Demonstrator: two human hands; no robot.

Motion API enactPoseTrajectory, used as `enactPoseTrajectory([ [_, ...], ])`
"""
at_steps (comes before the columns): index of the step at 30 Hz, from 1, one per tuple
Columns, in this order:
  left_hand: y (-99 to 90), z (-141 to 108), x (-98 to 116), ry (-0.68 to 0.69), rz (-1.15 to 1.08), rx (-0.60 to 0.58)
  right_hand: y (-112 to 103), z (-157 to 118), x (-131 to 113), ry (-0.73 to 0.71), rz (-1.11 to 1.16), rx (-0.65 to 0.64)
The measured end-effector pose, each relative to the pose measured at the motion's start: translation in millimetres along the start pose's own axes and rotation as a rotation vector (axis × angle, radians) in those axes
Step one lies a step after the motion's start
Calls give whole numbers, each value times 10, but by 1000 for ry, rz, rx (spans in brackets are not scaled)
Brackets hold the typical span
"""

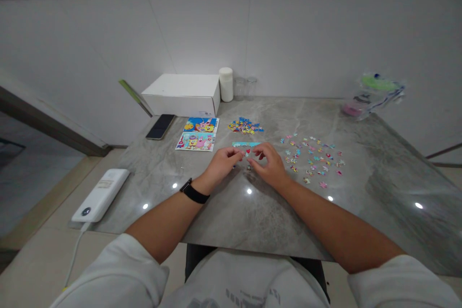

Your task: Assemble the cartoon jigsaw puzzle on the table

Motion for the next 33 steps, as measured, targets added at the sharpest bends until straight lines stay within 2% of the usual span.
enactPoseTrajectory([
  [7, 50, -47, 107, 59, 20, -30, -57, 7, -126, -149, 43, 21],
  [15, 55, -84, 171, 71, 44, -35, -23, -5, -109, -138, -53, -15],
  [22, 84, -43, 95, 98, 185, -97, 29, -5, -84, -140, -82, -73],
  [24, 23, -20, 143, 182, 314, -109, 42, -9, -68, -141, -92, -80],
  [28, -251, 33, 343, 435, 691, -45, 81, -19, -6, -147, -123, -83],
  [33, -455, 79, 356, 500, 929, -149, 233, -40, 80, -138, -185, -182],
])
Point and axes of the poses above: each hand's wrist, its own z-axis towards the middle knuckle, its own y-axis out of the palm, x = y × z, the point moved 9 cm from there along z, towards the middle knuckle, and after that the axes turned 9 degrees about x, right-handed, at the moved point
